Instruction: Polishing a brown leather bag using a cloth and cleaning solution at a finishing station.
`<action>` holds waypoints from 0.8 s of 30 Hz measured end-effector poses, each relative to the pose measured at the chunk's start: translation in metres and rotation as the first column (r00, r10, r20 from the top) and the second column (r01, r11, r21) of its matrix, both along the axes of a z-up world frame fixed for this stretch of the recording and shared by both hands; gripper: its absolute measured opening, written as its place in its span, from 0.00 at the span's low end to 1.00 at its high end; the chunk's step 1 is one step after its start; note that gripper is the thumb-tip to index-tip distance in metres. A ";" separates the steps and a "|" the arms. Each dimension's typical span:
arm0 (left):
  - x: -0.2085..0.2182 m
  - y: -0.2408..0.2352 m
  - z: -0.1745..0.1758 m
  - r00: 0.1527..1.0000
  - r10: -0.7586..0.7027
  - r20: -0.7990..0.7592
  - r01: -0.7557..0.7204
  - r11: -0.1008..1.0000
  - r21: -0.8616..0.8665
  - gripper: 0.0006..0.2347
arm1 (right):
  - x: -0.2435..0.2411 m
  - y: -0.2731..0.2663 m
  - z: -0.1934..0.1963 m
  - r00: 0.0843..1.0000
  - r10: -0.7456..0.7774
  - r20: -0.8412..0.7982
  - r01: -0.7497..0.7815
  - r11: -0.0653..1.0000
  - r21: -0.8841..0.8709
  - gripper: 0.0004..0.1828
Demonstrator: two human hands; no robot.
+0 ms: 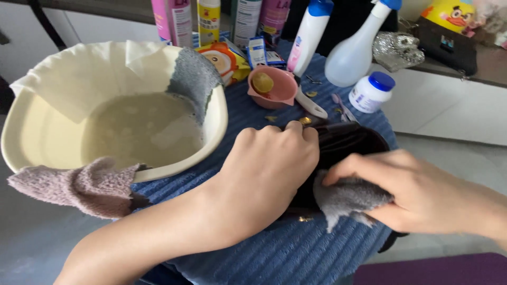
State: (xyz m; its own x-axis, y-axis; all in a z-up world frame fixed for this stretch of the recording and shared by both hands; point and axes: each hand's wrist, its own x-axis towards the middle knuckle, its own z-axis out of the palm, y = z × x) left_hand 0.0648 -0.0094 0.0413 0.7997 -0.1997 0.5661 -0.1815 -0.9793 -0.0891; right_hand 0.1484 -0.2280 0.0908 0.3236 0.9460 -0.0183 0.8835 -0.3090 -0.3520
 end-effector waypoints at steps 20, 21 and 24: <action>0.008 0.013 0.003 0.996 -0.086 0.032 0.091 0.978 -0.187 0.02 | -0.009 0.106 -0.002 0.820 0.352 -0.452 -0.521 0.786 -0.334 0.59; 0.010 0.015 0.001 0.997 -0.071 0.032 0.075 0.980 -0.185 0.02 | -0.009 0.111 0.000 0.869 0.281 -0.407 -0.455 0.777 -0.436 0.60; 0.013 0.017 -0.001 0.998 -0.062 0.031 0.066 0.983 -0.169 0.03 | -0.022 0.131 0.012 0.963 0.135 -0.235 -0.266 0.638 -0.723 0.55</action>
State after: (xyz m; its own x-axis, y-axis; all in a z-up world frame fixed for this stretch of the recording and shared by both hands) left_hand 0.0773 0.0071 0.0399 0.7733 -0.1491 0.6163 -0.2441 -0.9671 0.0723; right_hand 0.1265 -0.0966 0.1023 0.0587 0.6332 -0.7717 0.9143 -0.3445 -0.2131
